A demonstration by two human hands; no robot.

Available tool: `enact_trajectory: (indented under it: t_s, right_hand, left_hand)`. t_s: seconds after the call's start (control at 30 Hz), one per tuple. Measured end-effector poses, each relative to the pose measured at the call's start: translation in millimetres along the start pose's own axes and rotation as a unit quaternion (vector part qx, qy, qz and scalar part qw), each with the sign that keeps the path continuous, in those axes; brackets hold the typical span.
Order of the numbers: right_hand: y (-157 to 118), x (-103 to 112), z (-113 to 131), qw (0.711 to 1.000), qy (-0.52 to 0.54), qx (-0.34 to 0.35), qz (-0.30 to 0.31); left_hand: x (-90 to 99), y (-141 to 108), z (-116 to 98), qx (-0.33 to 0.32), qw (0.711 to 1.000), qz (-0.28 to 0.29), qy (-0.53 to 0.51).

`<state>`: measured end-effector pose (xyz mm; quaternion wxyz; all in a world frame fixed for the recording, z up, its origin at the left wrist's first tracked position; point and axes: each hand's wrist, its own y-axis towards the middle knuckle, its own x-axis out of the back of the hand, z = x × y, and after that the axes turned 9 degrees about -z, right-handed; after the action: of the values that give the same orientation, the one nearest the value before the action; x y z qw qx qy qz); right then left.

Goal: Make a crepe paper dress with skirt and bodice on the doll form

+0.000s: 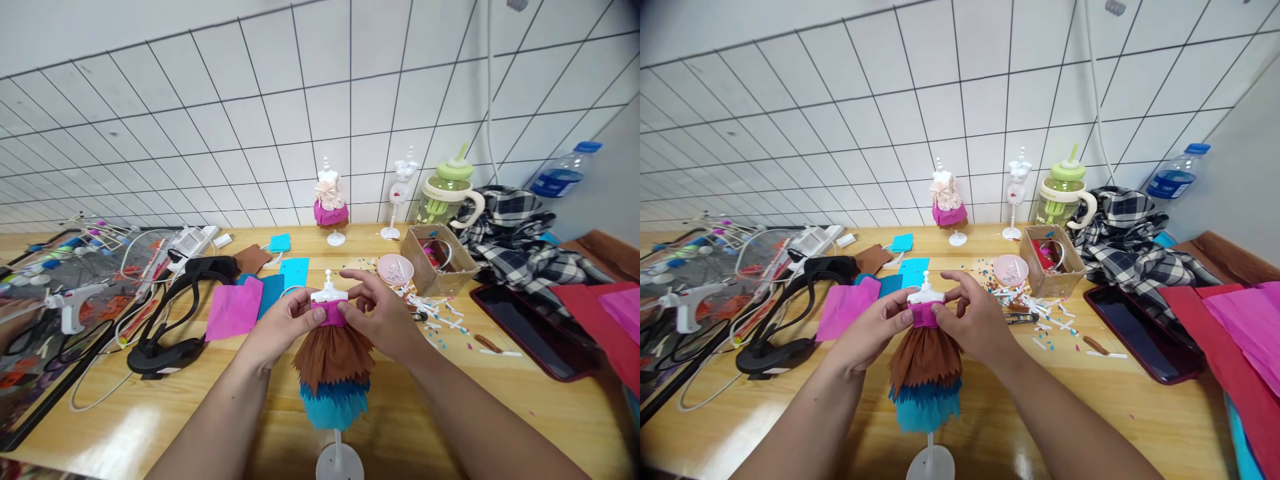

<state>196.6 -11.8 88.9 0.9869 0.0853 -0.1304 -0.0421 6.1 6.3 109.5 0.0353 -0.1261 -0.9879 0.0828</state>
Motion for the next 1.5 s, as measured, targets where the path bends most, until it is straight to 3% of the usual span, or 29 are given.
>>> enact_trajectory:
  t_s: [0.13,0.23,0.33,0.43,0.5,0.77,0.9,1.03,1.13,1.2,1.33,1.5]
  right_hand:
    - [0,-5,-5,1.0,-0.028,0.001,0.01]
    - [0,-7,-6,0.997,-0.069,0.04,-0.013]
    - [-2,-5,-3,0.985,-0.118,0.111,-0.052]
    - [-4,-4,0,0.978,-0.155,0.141,0.001]
    - [-7,-6,1,0.976,-0.167,0.14,0.03]
    - [-10,-10,3,0.979,-0.192,0.072,0.014]
    - [-5,8,3,0.979,-0.203,0.033,0.01]
    - [-12,40,-18,0.969,-0.248,-0.001,-0.018]
    - [-29,61,-45,0.948,-0.316,0.032,0.023]
    - [-41,67,-61,0.931,-0.36,0.057,0.013]
    - [-50,56,-75,0.906,-0.409,0.105,0.037]
    - [-34,27,-73,0.873,-0.469,0.128,0.038]
  left_hand:
    - [1.6,2,2,-0.034,0.99,-0.033,0.129]
    - [3.0,5,6,-0.047,0.979,-0.045,0.192]
    - [7.4,8,13,-0.043,0.982,-0.048,0.18]
    - [14.1,8,19,-0.035,0.984,-0.058,0.163]
    - [17.9,7,18,-0.03,0.989,-0.049,0.139]
    - [21.4,3,9,0.006,0.994,-0.019,0.112]
    - [28.2,6,17,0.022,0.996,-0.019,0.083]
    - [37.8,9,27,0.045,0.998,-0.026,0.041]
    - [44.9,10,32,0.066,0.997,-0.022,0.015]
    - [50.0,9,35,0.081,0.997,-0.004,-0.002]
    - [59.3,6,38,0.102,0.994,0.022,-0.042]
    - [62.8,4,41,0.098,0.994,0.019,-0.05]
